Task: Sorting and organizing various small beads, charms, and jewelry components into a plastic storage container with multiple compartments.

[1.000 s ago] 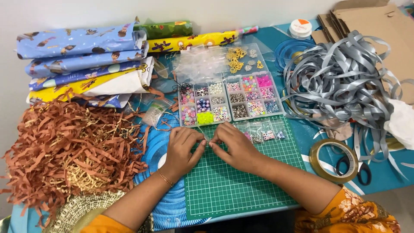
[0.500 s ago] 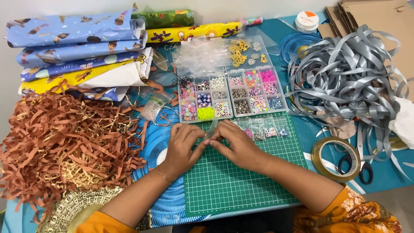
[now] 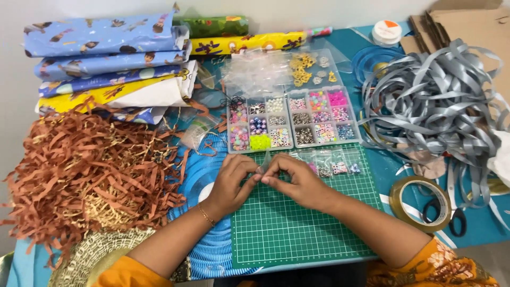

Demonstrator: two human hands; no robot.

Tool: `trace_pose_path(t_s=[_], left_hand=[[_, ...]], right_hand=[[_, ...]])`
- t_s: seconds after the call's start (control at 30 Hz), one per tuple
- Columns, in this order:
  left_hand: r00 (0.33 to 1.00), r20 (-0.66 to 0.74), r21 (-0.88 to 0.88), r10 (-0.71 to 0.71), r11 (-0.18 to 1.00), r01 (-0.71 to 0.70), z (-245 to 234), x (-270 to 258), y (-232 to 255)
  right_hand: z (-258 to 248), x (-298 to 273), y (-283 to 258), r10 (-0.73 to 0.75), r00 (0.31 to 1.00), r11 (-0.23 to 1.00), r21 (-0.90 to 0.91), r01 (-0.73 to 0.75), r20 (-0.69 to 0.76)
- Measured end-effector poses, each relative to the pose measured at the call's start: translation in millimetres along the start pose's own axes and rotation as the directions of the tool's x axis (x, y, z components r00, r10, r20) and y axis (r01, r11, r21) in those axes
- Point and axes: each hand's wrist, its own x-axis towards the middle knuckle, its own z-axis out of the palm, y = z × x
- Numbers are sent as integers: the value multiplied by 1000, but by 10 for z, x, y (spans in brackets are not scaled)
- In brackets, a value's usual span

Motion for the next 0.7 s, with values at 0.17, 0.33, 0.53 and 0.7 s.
trace_pose_path(t_s=[0.17, 0.33, 0.53, 0.7], left_hand=[[1000, 2, 36, -23, 999, 23, -49, 58, 63], [1000, 27, 166, 16, 986, -20, -18, 89, 99], [999, -15, 172, -39, 984, 41, -33, 159, 223], [991, -119, 215, 61, 976, -35, -61, 89, 157]], right_hand=[[-24, -17, 15, 28, 999, 999, -38, -29, -17], [5, -43, 21, -134, 991, 858, -500, 119, 6], [52, -31, 62, -443, 896, 531, -810, 250, -14], [25, -40, 56, -125, 980, 930, -362, 62, -153]])
